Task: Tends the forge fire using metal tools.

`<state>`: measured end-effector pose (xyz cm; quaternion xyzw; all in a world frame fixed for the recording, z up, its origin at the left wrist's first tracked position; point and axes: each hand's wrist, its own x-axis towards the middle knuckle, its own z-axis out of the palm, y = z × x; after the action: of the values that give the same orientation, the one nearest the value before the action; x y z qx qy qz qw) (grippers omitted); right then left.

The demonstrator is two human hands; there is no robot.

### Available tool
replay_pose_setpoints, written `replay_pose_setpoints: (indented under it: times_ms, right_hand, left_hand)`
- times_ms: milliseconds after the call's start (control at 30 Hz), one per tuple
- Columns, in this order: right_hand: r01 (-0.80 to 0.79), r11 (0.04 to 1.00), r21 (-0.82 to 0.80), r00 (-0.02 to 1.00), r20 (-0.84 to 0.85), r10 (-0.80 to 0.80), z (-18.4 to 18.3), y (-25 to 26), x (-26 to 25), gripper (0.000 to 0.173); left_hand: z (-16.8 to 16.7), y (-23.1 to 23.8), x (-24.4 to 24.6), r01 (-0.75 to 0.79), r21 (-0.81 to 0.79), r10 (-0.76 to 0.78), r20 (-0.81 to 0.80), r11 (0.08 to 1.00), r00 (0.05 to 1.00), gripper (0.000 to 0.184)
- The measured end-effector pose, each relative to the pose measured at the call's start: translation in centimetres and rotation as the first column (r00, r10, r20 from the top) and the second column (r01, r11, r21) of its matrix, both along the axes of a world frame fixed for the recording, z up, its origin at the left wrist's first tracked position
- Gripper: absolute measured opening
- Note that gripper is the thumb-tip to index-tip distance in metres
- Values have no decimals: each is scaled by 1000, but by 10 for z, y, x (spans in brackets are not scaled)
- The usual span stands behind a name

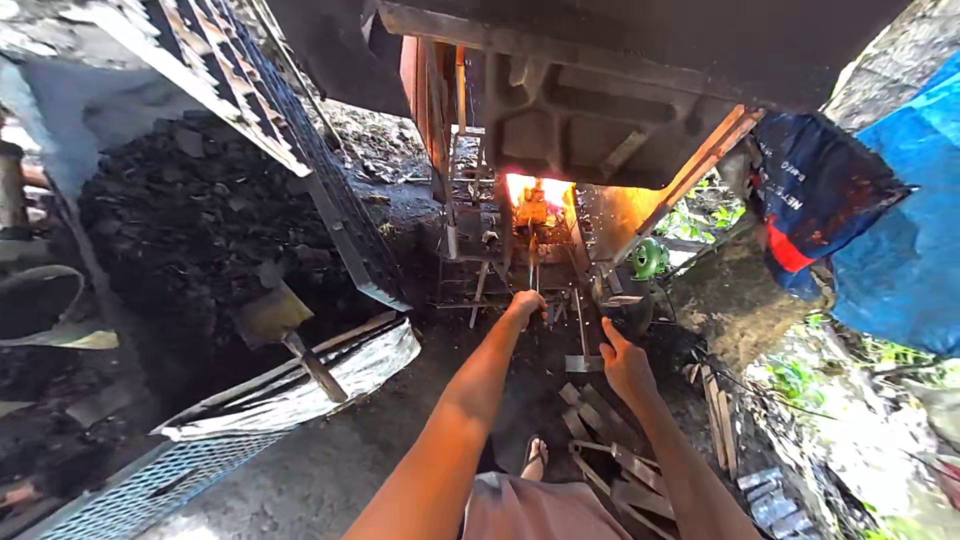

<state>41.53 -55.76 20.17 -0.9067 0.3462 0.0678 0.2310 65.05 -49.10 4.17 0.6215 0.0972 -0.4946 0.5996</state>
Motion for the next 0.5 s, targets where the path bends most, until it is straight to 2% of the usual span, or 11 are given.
replay_pose_setpoints:
  times_ms: [67,100,133,200,267,333,400,433,500]
  right_hand:
    - [45,992,114,989,138,-61,1,4,-37,52]
    - [82,964,255,967,216,-139,1,8,-54,53]
    - [117,892,436,932,263,-251,6,15,-71,55]
    - [162,616,771,818,245,-521,13,33,-100,53]
    - [74,261,962,665,147,-732,4,51,-119,45]
    - [-146,-63,987,562,30,-827,-21,62,-113,37]
    - [-314,-246,917,543,-39,-839,-49,62,-79,34]
    - [-332,-283,900,551,-58,-832,-59,58,-57,33]
    - [-285,-255,924,566,-52,-823,-64,42,-22,29]
  left_hand:
    - [1,8,1,10,-27,-11,-4,1000,1000,23]
    - [5,13,0,10,-43,-11,-15,999,1000,23]
    - [6,19,1,11,-61,-13,-29,998,1000,22]
    - [-4,30,10,31,-110,-36,-42,993,998,22]
    - [-25,40,23,71,-157,-77,-37,985,996,24]
    - [-34,49,29,93,-189,-100,-28,978,995,25]
    - [-33,54,33,107,-208,-114,-26,972,993,26]
    - [-28,56,33,111,-208,-118,-22,972,993,25]
    - [-16,56,28,113,-188,-120,-22,976,993,21]
